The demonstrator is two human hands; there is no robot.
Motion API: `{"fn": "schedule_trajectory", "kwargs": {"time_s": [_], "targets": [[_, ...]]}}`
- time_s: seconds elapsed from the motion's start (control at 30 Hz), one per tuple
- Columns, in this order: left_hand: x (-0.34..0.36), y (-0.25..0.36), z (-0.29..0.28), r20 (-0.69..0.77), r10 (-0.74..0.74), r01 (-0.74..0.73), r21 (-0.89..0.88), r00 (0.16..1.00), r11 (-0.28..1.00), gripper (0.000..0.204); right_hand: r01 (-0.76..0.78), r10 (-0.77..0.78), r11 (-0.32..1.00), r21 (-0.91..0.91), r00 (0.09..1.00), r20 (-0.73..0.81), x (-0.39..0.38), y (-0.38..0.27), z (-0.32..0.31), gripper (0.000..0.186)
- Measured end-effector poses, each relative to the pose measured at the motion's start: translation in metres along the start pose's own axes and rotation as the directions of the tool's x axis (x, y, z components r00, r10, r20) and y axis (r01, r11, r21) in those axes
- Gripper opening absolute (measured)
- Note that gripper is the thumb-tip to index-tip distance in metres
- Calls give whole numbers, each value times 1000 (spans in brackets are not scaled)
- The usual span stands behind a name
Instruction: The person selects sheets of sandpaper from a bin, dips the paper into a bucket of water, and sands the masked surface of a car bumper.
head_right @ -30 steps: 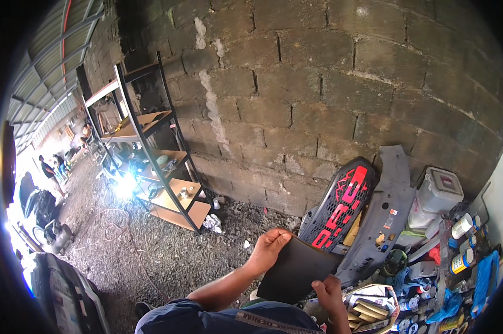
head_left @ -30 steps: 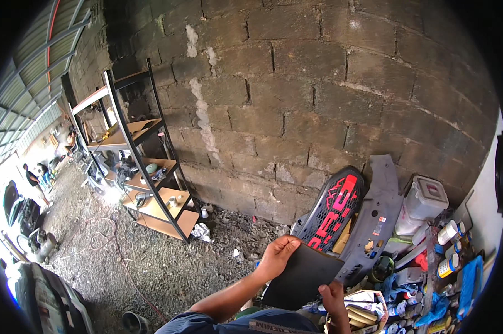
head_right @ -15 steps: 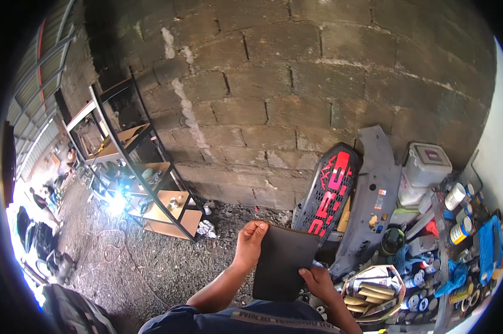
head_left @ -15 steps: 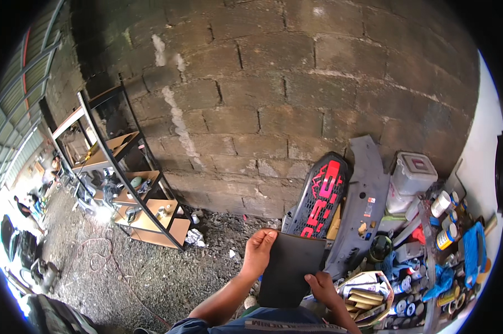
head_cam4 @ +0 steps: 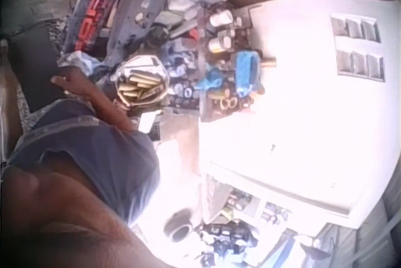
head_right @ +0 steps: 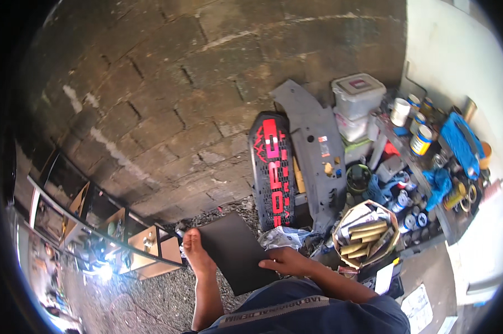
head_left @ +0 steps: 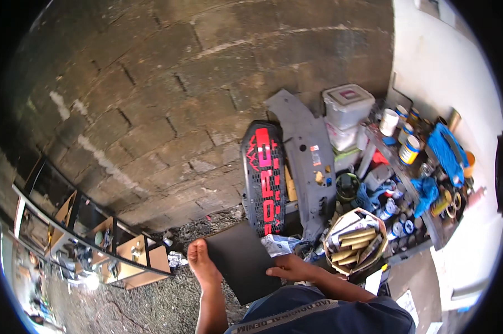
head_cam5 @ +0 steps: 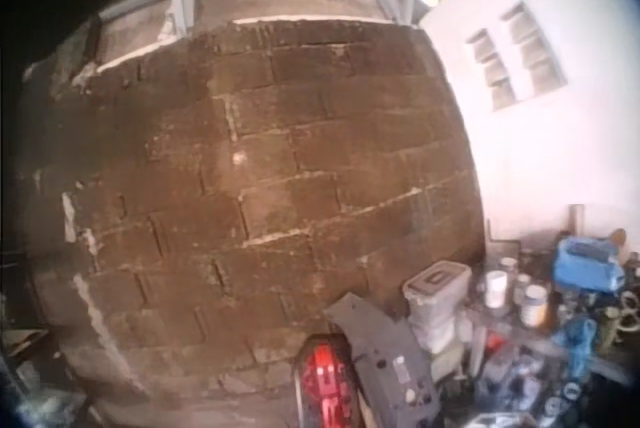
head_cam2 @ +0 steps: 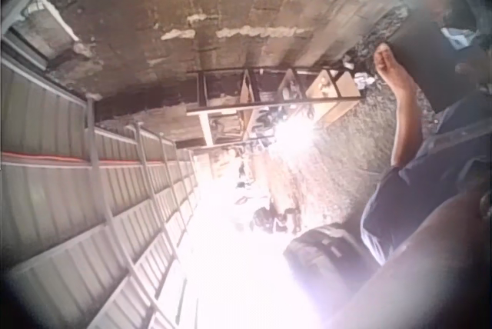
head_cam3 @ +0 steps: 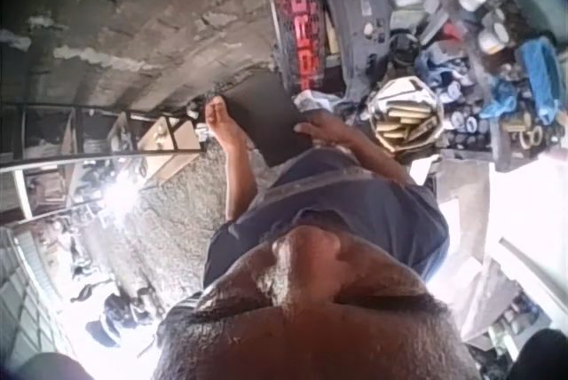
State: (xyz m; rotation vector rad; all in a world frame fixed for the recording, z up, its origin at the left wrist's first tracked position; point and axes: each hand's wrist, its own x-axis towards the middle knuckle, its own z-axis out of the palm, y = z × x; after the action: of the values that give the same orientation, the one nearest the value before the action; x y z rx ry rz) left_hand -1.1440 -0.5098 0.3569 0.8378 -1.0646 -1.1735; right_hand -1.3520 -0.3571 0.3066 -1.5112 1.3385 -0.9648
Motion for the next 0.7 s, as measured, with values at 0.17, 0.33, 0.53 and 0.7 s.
{"fn": "schedule_trajectory", "kwargs": {"time_s": [0.17,0.33,0.53,0.7], "targets": [[-1,-1,6,39,-80,84,-97,996,992,17,117,-117,993,-5,991,-69,0,22,9,52],[1,4,4,-33,-27,26,-41,999,999,18,84,-84,993,-82,996,-2,-7,4,-2,52],[1,5,-1,36,-52,56,-118,998,991,18,101,-100,994,27,994,-51,-6,18,7,49],[-3,21,11,-124,-99,89,-87,987,992,18,165,-162,983,79,986,-46,-12,15,2,46]]}}
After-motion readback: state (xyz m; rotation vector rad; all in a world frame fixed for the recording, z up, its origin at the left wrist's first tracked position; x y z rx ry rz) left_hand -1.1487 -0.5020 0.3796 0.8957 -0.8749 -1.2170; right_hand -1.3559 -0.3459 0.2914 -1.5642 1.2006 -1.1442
